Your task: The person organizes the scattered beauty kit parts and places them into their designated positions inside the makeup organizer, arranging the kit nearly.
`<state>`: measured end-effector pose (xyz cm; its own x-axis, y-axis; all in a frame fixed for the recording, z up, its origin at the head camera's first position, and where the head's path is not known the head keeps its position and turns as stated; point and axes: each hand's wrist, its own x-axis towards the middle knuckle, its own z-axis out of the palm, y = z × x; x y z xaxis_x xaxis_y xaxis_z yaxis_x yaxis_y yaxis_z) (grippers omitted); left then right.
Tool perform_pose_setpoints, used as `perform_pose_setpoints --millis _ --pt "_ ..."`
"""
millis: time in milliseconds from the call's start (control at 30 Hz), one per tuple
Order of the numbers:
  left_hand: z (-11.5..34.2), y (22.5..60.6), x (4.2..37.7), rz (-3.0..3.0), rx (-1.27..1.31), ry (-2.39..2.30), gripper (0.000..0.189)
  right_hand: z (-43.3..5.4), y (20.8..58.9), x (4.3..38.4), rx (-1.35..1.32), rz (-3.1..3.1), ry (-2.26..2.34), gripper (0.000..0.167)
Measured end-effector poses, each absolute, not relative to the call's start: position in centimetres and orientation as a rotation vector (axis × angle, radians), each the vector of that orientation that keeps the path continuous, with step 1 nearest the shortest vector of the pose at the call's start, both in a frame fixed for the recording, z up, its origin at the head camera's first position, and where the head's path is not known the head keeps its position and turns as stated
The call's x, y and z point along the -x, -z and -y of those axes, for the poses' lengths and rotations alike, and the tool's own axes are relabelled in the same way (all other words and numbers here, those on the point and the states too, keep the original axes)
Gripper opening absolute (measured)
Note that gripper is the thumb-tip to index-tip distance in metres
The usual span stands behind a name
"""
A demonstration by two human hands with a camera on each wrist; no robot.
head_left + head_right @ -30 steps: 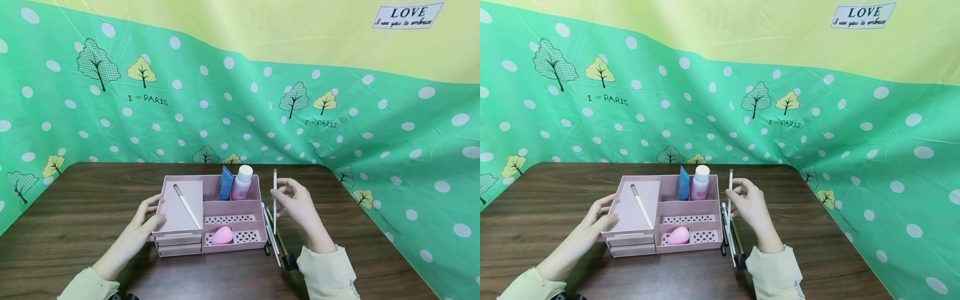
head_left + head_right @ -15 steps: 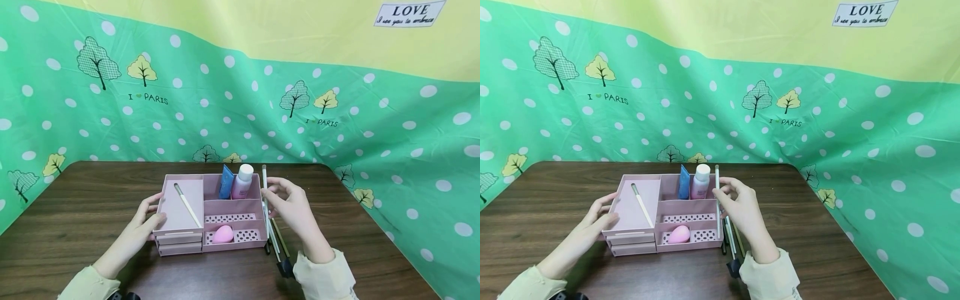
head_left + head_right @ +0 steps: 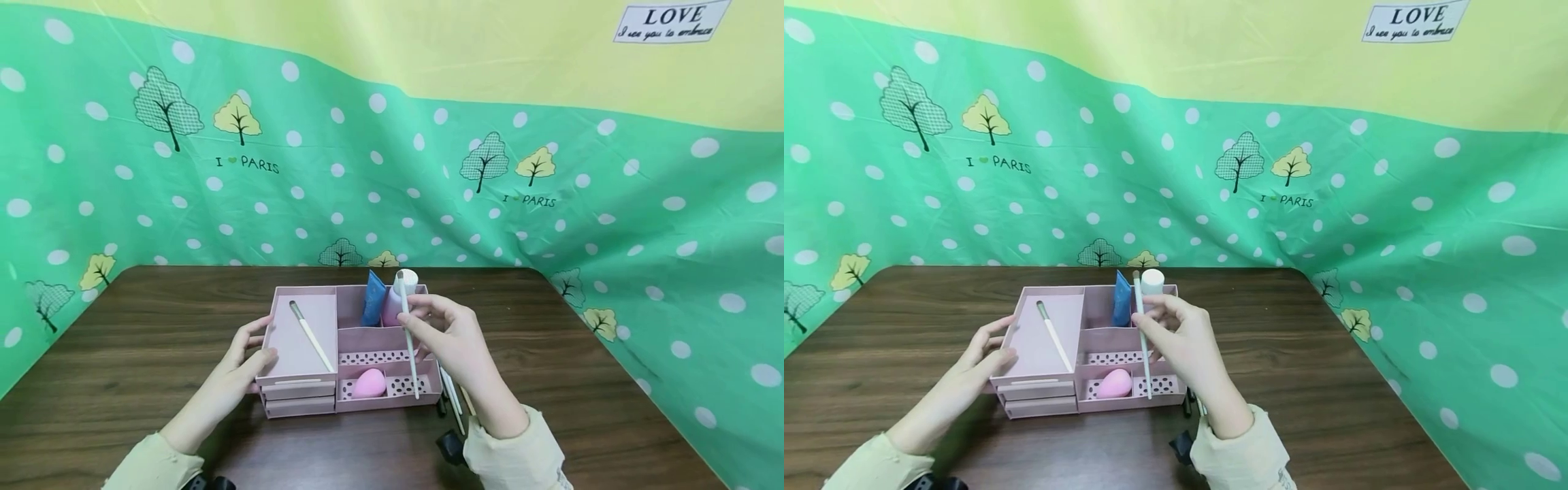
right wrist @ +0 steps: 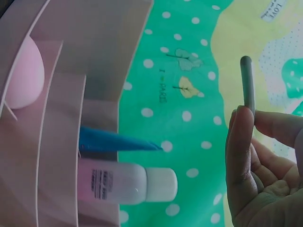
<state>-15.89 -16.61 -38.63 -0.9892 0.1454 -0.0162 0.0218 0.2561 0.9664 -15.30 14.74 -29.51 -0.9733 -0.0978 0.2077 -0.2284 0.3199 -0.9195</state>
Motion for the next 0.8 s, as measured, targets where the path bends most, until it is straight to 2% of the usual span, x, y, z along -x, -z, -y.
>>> perform_pose_setpoints --millis 800 --pt "16.7 38.6 16.1 -2.446 -0.125 -1.789 0.058 -10.7 29.9 17.8 -0.425 2.486 -1.817 0.028"
